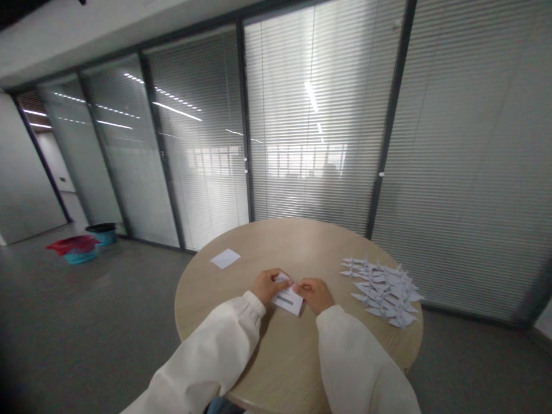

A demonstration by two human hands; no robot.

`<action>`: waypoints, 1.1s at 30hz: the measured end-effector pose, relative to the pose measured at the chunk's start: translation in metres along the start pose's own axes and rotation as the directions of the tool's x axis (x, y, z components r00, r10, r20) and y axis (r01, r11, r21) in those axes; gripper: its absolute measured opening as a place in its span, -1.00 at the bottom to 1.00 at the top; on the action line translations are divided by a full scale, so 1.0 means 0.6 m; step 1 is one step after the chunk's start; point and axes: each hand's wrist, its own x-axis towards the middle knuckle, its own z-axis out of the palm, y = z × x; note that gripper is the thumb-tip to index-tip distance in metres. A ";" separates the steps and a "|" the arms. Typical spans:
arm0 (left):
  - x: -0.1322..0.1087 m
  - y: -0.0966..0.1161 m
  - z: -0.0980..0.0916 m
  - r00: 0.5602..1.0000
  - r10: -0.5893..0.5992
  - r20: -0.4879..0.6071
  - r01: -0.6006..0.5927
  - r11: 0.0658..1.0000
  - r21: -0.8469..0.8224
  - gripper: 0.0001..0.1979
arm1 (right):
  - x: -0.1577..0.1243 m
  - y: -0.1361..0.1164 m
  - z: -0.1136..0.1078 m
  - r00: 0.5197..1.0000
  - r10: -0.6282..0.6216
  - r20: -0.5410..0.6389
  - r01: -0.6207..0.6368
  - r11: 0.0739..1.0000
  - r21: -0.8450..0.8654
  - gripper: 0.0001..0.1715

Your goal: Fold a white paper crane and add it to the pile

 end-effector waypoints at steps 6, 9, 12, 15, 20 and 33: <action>0.001 -0.003 0.002 1.000 -0.004 0.021 0.005 0.998 -0.064 -0.69 | 0.000 -0.002 -0.002 1.000 -0.006 -0.023 0.006 1.000 -0.026 -0.72; 0.005 -0.007 0.001 1.000 -0.016 -0.005 0.015 0.996 -0.087 -0.66 | 0.001 0.001 0.003 0.999 0.038 -0.017 -0.037 0.997 0.070 -0.70; 0.009 -0.008 -0.001 0.999 -0.021 -0.050 0.015 0.993 -0.114 -0.61 | 0.002 0.000 0.006 0.997 0.074 -0.013 -0.071 0.986 0.151 -0.67; 0.010 -0.008 -0.003 0.996 -0.023 -0.091 0.011 0.992 -0.128 -0.58 | 0.002 0.000 0.007 0.996 0.086 -0.015 -0.081 0.976 0.200 -0.64; 0.009 -0.008 -0.002 0.997 -0.011 -0.077 0.003 0.994 -0.111 -0.56 | 0.002 0.003 0.007 0.997 0.075 -0.006 -0.072 0.973 0.217 -0.63; 0.006 -0.003 -0.001 0.990 -0.026 -0.138 0.023 1.000 -0.022 -0.66 | 0.004 0.008 0.011 0.998 0.058 -0.001 -0.056 0.969 0.239 -0.59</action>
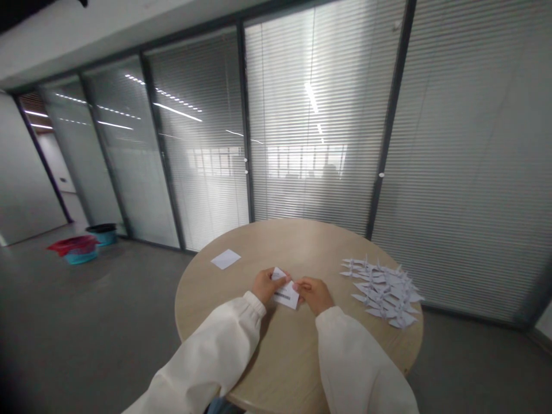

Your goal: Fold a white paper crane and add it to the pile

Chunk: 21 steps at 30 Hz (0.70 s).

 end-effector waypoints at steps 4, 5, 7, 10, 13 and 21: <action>0.001 0.004 -0.002 1.000 -0.004 -0.027 0.002 0.997 -0.075 -0.65 | 0.003 0.005 -0.006 0.998 -0.017 -0.062 0.016 1.000 -0.016 -0.60; 0.002 0.005 -0.003 1.000 -0.014 -0.018 0.012 0.994 -0.107 -0.65 | 0.003 0.005 -0.008 0.996 -0.021 -0.083 0.019 0.999 -0.026 -0.60; 0.003 0.004 -0.004 1.000 -0.027 -0.004 0.026 0.986 -0.163 -0.63 | 0.003 0.005 -0.012 0.992 -0.030 -0.119 0.025 0.999 -0.044 -0.60; 0.006 0.003 -0.004 0.999 -0.035 -0.016 0.031 0.975 -0.219 -0.62 | 0.004 0.004 -0.017 0.982 -0.059 -0.179 0.048 0.997 -0.065 -0.60; 0.008 0.001 -0.004 0.998 -0.063 0.007 0.062 0.951 -0.302 -0.64 | 0.004 0.005 -0.021 0.968 -0.098 -0.233 0.076 0.992 -0.099 -0.63; 0.006 0.002 -0.005 0.993 -0.069 0.092 0.098 0.927 -0.361 -0.62 | 0.003 0.005 -0.026 0.952 -0.148 -0.269 0.086 0.969 -0.231 -0.64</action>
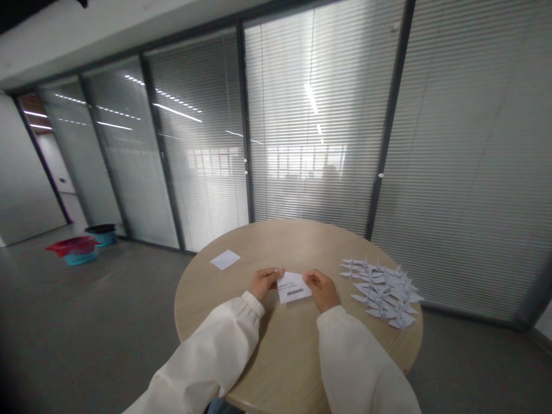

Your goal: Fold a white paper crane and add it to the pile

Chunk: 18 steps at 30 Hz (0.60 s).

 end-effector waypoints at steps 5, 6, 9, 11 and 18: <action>0.002 -0.001 0.005 0.998 -0.028 -0.049 0.028 1.000 0.004 -0.59 | 0.002 0.003 0.002 0.998 -0.014 -0.056 0.013 1.000 -0.017 -0.63; 0.002 0.000 0.006 0.997 -0.036 -0.066 0.037 0.999 0.004 -0.59 | 0.002 0.004 0.002 0.998 -0.022 -0.065 0.021 1.000 -0.012 -0.63; 0.000 0.004 0.010 0.995 -0.055 -0.087 0.056 0.998 0.005 -0.58 | 0.003 0.004 0.002 0.997 -0.026 -0.076 0.028 0.999 0.020 -0.61; -0.003 0.007 0.012 0.996 -0.046 -0.077 0.046 0.999 0.005 -0.59 | 0.003 0.004 0.002 0.997 -0.027 -0.078 0.030 0.999 0.037 -0.60; -0.005 0.004 0.014 0.999 -0.039 0.035 0.038 0.999 0.024 -0.56 | 0.006 0.011 -0.006 0.991 -0.050 -0.121 0.040 0.996 -0.080 -0.66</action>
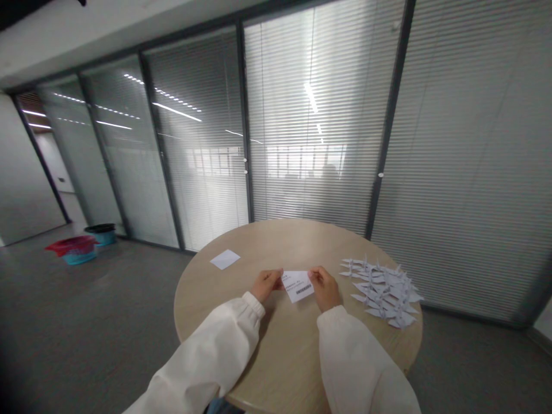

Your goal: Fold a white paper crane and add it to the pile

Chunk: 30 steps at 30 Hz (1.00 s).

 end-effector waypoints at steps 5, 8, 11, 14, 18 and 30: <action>0.001 0.001 -0.004 1.000 -0.027 0.013 0.027 0.999 0.044 -0.54 | -0.001 -0.003 0.002 1.000 0.014 0.002 -0.014 0.999 -0.039 -0.67; -0.003 0.005 -0.004 1.000 0.015 0.015 -0.016 0.994 0.111 -0.53 | -0.005 -0.011 0.005 0.999 0.007 0.048 -0.005 0.998 -0.056 -0.65; -0.006 0.005 -0.002 0.992 0.064 0.110 -0.073 0.994 0.078 -0.47 | -0.008 -0.017 0.005 0.998 -0.020 0.061 0.023 0.999 -0.047 -0.62; -0.007 0.000 0.002 0.967 0.090 0.237 -0.098 0.995 0.023 -0.38 | -0.007 -0.017 0.005 0.999 -0.029 0.039 0.030 0.999 -0.043 -0.62; -0.009 -0.003 0.005 0.958 0.109 0.265 -0.138 0.986 0.094 -0.41 | -0.005 -0.015 0.004 0.999 -0.022 0.037 0.023 0.999 -0.037 -0.62; -0.009 -0.002 -0.001 0.978 0.174 0.118 -0.203 0.923 0.327 -0.61 | -0.008 -0.026 0.004 0.995 -0.053 0.081 0.054 0.998 -0.010 -0.58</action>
